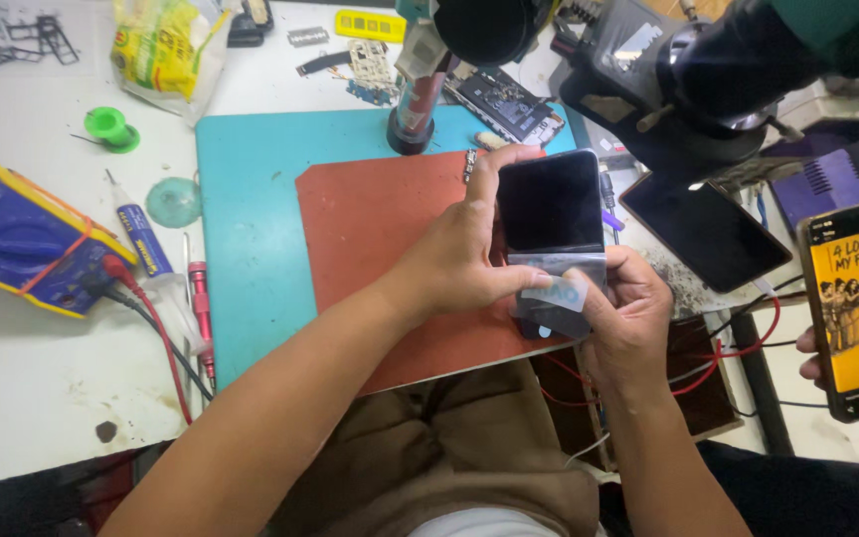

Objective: The person applies a screen protector to a smartphone. They align the protector, press it onto the screen, and smooth out bubbles. The person then peels off the backing film and continues to adjust the protector.

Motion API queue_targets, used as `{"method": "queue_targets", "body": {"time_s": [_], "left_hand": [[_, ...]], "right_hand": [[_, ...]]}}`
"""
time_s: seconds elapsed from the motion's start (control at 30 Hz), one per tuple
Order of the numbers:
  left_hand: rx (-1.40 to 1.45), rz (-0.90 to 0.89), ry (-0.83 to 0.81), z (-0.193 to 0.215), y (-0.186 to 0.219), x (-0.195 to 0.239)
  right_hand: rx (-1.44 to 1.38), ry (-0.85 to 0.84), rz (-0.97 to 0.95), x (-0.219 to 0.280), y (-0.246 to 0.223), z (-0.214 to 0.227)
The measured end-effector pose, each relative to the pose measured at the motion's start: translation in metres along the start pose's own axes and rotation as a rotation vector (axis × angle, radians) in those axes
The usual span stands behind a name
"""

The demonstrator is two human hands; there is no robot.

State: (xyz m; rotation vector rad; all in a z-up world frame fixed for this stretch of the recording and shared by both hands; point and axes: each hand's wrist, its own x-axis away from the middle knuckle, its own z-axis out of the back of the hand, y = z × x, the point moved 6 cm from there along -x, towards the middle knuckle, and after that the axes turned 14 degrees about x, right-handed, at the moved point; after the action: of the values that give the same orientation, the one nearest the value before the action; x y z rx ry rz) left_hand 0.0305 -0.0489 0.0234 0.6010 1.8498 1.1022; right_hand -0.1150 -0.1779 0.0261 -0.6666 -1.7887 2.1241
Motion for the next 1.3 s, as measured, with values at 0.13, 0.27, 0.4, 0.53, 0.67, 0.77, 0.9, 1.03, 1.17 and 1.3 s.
{"method": "queue_targets", "body": {"time_s": [0.13,0.27,0.4,0.53,0.67,0.77,0.9,1.03,1.17,1.3], "left_hand": [[-0.069,-0.08,-0.01,0.0,0.002,0.0],[-0.025,0.083,0.0,-0.001,-0.01,0.003],[-0.103,-0.173,-0.01,-0.001,0.02,-0.004],[0.008,0.218,0.009,-0.005,-0.02,0.007],[-0.131,-0.238,-0.006,0.0,0.023,-0.001],[-0.001,-0.337,-0.034,-0.004,0.027,0.002],[0.345,0.105,0.042,0.01,-0.015,-0.003],[0.412,0.065,0.117,0.028,-0.01,-0.012],[0.382,0.048,0.176,0.036,-0.012,-0.007],[0.328,0.028,0.188,0.035,-0.007,-0.015]], "right_hand": [[-0.013,0.007,-0.009,0.001,0.003,0.001],[0.005,0.005,-0.013,0.002,0.003,0.002],[0.024,0.012,0.008,-0.003,-0.005,-0.002],[0.031,0.016,-0.041,0.011,0.008,0.009],[0.023,0.055,-0.029,-0.003,0.0,-0.001],[0.029,0.046,0.011,-0.003,-0.007,-0.002],[0.01,0.06,-0.018,0.006,-0.002,0.0],[0.056,0.096,0.068,0.018,-0.017,0.005],[0.435,0.138,0.281,0.042,-0.039,0.014],[1.013,0.262,0.625,0.052,-0.084,0.01]]}}
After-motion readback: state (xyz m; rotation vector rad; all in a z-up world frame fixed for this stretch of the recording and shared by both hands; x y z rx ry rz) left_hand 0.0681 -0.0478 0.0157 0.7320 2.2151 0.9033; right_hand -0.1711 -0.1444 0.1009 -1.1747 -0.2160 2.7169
